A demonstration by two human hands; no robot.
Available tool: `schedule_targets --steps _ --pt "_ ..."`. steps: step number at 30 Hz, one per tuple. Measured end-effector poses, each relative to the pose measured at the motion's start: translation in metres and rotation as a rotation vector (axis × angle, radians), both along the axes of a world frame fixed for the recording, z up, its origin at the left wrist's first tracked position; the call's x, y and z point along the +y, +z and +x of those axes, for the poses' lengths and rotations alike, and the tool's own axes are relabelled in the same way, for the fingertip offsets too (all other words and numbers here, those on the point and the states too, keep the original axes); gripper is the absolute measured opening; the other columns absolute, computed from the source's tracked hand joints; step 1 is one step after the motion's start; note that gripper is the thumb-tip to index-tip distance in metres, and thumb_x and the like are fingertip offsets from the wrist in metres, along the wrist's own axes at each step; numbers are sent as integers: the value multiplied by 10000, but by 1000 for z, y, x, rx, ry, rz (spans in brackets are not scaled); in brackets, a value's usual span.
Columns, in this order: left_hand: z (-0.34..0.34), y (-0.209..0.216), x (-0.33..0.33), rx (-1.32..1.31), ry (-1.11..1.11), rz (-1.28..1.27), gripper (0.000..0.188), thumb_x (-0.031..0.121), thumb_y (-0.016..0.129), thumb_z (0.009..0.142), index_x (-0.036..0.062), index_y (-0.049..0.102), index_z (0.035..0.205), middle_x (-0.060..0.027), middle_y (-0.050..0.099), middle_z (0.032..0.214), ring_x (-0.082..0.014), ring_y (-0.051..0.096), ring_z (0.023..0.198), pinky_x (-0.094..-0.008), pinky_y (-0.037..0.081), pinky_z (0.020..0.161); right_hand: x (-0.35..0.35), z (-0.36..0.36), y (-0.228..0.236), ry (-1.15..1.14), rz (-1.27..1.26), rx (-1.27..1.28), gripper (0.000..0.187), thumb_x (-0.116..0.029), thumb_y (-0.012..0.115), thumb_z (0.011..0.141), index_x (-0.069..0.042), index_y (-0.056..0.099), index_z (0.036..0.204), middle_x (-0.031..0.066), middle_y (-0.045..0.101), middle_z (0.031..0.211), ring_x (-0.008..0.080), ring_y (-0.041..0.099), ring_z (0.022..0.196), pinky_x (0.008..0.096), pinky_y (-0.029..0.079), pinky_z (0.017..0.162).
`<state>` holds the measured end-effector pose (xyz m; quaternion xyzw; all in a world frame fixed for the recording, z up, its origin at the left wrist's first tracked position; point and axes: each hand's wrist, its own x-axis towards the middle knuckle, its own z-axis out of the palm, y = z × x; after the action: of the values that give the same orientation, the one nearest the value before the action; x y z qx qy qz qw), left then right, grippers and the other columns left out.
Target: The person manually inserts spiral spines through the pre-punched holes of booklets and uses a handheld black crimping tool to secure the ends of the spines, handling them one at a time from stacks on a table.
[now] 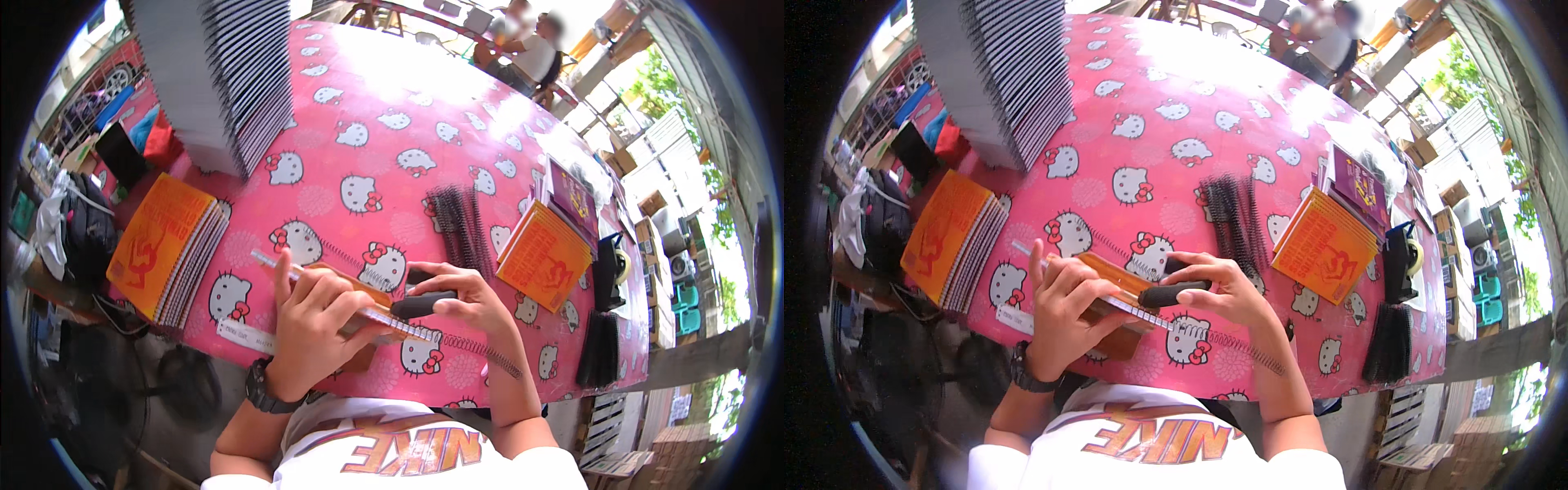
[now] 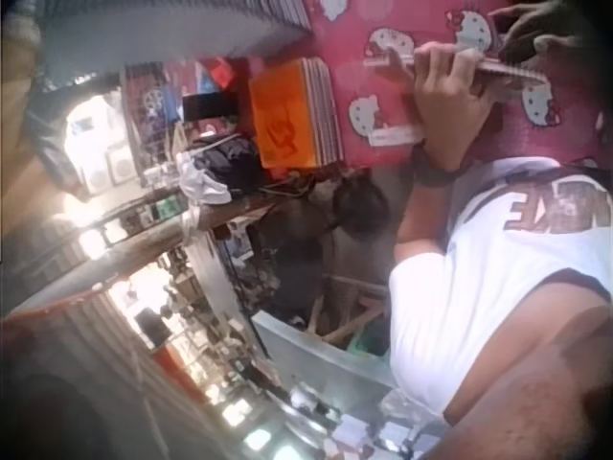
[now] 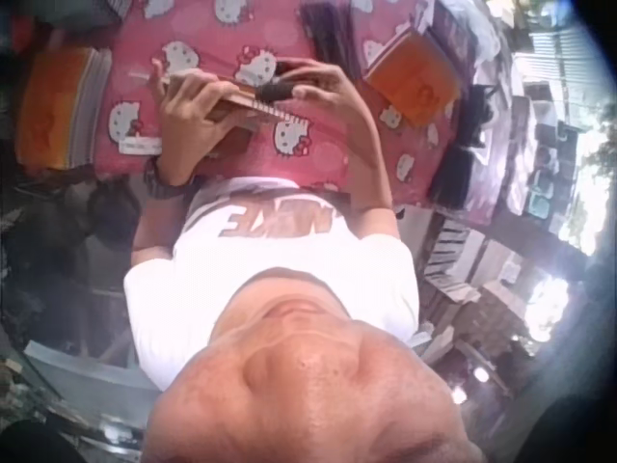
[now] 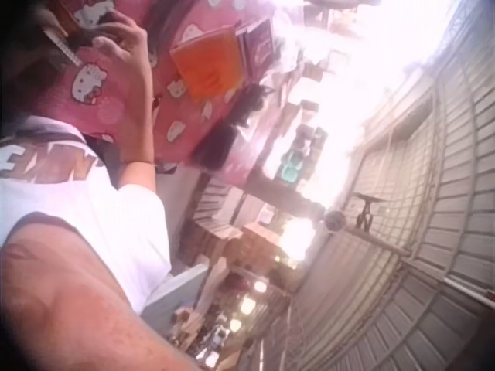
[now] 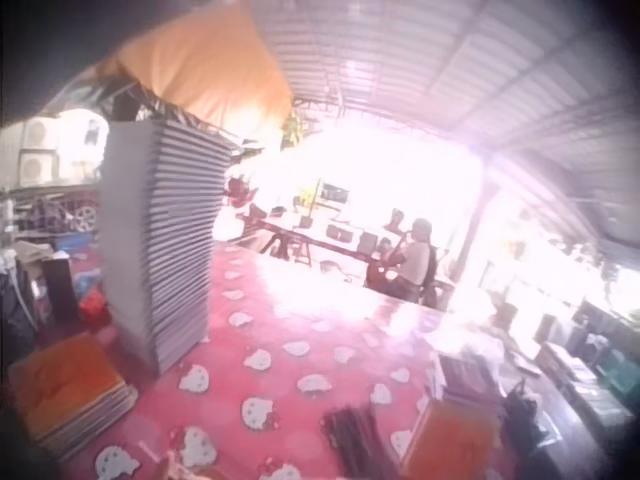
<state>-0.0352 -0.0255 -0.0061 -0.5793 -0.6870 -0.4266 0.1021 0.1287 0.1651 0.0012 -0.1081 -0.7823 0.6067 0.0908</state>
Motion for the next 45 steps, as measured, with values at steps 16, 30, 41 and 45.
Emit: schedule_targets --steps 16,30,41,45 --pt "-6 12 -9 -23 -101 -85 246 291 759 678 218 657 890 57 554 803 -138 555 885 -555 144 1072 -2 -7 -5 -64 -181 180 523 -443 693 755 12 681 1013 215 540 1251 287 500 1174 399 380 979" --pt "-18 12 -3 67 -137 -158 175 340 679 775 192 622 849 48 578 856 -153 553 909 -468 199 999 -16 -14 9 22 -273 219 623 -533 685 704 9 681 1010 246 507 1281 322 476 1207 418 360 996" --pt "-39 3 -18 -16 55 -28 291 306 817 567 169 636 749 31 578 772 -170 560 853 -499 109 1099 -29 -38 8 236 -295 240 565 -487 675 747 3 664 1029 199 522 1266 269 508 1142 390 363 987" --pt "-39 12 -12 46 -2 0 311 324 807 600 121 638 764 -11 600 761 -228 555 817 -408 360 939 -10 -33 -9 103 -355 210 515 -471 659 769 -24 667 1026 162 549 1220 257 495 1145 390 363 983"
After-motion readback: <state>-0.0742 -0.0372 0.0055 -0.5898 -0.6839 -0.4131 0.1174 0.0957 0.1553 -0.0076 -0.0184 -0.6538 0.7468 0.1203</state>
